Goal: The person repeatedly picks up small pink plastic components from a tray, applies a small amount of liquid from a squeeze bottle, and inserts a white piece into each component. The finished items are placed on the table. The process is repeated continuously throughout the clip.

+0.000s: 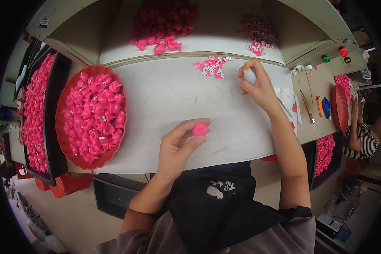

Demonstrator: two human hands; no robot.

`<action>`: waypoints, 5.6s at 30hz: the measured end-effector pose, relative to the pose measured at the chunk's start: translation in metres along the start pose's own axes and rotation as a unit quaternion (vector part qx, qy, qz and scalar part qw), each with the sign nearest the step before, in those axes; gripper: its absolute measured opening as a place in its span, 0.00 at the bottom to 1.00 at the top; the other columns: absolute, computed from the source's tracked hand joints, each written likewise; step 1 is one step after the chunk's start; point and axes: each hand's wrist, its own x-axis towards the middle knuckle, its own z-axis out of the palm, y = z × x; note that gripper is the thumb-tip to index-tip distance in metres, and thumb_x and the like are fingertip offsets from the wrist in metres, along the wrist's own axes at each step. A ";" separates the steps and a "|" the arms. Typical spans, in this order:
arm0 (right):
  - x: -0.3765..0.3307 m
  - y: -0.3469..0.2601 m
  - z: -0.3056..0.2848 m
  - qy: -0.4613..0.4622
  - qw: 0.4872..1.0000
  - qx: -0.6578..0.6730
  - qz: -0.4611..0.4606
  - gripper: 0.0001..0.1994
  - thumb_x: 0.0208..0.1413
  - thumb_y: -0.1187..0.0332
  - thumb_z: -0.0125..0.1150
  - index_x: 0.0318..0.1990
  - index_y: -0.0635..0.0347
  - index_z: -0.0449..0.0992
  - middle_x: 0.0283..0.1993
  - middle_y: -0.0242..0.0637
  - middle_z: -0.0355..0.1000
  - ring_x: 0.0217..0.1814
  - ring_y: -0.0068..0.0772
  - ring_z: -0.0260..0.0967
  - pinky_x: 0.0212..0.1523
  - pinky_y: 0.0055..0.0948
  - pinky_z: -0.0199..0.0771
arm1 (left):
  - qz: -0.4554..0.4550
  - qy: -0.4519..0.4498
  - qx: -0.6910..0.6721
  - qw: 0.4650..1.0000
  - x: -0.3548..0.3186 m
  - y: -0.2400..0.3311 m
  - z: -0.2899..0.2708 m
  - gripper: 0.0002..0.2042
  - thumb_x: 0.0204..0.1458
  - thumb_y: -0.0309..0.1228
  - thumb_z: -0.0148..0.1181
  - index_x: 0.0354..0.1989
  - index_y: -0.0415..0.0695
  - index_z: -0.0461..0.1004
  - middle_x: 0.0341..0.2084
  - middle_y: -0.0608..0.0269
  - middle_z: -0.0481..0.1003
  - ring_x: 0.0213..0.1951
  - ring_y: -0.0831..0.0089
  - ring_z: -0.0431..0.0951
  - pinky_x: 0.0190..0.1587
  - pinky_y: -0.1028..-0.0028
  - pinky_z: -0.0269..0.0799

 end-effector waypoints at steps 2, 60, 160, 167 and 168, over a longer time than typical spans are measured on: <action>0.011 0.006 0.012 0.012 0.991 -0.129 -0.034 0.09 0.44 0.73 0.60 0.35 0.60 0.70 0.32 0.33 0.68 0.32 0.28 0.68 0.30 0.23 0.69 | -0.004 0.005 0.005 1.000 -0.002 0.000 -0.004 0.14 0.47 0.19 0.54 0.44 0.34 0.69 0.42 0.57 0.71 0.46 0.72 0.70 0.51 0.73 0.62; -0.122 -0.033 0.000 -0.081 0.957 0.002 -0.280 0.17 0.32 0.75 0.70 0.35 0.60 0.75 0.36 0.38 0.66 0.31 0.29 0.68 0.27 0.22 0.70 | -0.170 -0.133 -0.076 0.973 -0.008 -0.013 0.044 0.12 0.50 0.25 0.55 0.43 0.36 0.71 0.36 0.62 0.74 0.39 0.78 0.73 0.43 0.79 0.68; -0.126 -0.028 -0.007 0.092 0.987 -0.029 -0.131 0.15 0.34 0.80 0.65 0.35 0.61 0.75 0.37 0.39 0.68 0.35 0.31 0.69 0.31 0.24 0.68 | 0.006 -0.008 -0.041 0.999 -0.011 -0.028 0.041 0.13 0.49 0.19 0.52 0.45 0.37 0.65 0.43 0.55 0.68 0.42 0.71 0.72 0.47 0.73 0.68; -0.086 0.032 -0.088 0.132 0.902 -0.412 -0.021 0.10 0.38 0.77 0.62 0.32 0.62 0.72 0.35 0.41 0.70 0.34 0.43 0.67 0.35 0.28 0.66 | -0.149 -0.045 -0.144 0.977 0.002 -0.020 0.030 0.17 0.50 0.23 0.53 0.49 0.38 0.63 0.45 0.54 0.67 0.38 0.69 0.74 0.44 0.70 0.70; -0.083 0.034 -0.087 0.131 0.902 -0.411 -0.021 0.10 0.38 0.77 0.62 0.32 0.62 0.72 0.34 0.41 0.70 0.34 0.43 0.67 0.35 0.27 0.66 | -0.149 -0.040 -0.136 0.979 0.002 -0.020 0.033 0.18 0.50 0.23 0.54 0.50 0.38 0.63 0.44 0.54 0.68 0.38 0.69 0.74 0.43 0.70 0.70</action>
